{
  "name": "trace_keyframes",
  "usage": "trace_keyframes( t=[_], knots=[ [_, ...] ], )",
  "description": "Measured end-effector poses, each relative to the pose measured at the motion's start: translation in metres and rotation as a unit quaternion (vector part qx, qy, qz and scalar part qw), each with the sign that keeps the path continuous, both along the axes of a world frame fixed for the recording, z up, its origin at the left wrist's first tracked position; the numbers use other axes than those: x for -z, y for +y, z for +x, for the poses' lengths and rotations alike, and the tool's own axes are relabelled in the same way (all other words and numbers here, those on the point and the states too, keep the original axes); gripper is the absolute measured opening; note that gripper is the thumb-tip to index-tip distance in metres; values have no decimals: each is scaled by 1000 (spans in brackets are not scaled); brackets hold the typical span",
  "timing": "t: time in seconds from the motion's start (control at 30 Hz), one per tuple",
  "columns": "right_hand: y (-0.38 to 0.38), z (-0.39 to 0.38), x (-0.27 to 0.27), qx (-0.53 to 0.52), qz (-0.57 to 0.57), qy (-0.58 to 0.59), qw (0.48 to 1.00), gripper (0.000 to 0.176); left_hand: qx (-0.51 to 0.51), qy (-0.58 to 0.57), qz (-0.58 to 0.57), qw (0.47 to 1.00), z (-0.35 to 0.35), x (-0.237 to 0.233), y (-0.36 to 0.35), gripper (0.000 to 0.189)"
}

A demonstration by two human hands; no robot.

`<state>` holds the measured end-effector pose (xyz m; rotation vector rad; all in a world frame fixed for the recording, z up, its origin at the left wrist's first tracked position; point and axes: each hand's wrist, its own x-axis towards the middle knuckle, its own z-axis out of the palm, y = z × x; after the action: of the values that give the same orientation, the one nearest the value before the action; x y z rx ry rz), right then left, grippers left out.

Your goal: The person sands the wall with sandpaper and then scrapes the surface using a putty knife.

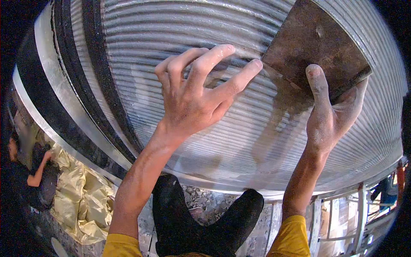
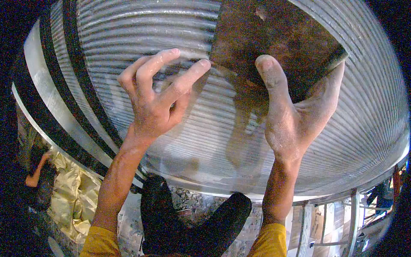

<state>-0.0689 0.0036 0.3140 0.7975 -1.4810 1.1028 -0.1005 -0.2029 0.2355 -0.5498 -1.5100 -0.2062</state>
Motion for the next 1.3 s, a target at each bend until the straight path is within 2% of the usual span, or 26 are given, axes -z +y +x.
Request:
trace_keyframes(
  t=[0.33,0.43,0.5,0.63,0.73,0.83,0.9,1.13,1.3],
  knots=[
    [0,4,-2,-16,18,-30,999,54,0,-4,-6,1000,3,0,-2,48],
    [1,4,-3,-42,15,-31,999,50,17,31,-12,999,-1,-2,-5,40],
    [5,3,-3,-35,6,-10,999,54,82,7,24,996,1,-4,-6,29],
    [4,2,-3,-20,-51,7,998,53,80,-12,68,994,9,-23,1,23],
    [6,3,-3,-41,-89,-8,995,52,46,-2,36,998,11,-38,0,27],
    [6,1,-3,-14,-91,10,996,50,40,10,-14,999,13,-46,-3,28],
    [5,0,-3,-32,-93,14,995,49,33,16,-37,999,16,-51,-2,23],
    [5,2,-1,-58,-107,8,993,48,25,1,-79,997,19,-69,-4,18],
    [5,2,-1,-47,-103,13,993,50,37,62,-83,994,5,-66,1,17]
  ],
)
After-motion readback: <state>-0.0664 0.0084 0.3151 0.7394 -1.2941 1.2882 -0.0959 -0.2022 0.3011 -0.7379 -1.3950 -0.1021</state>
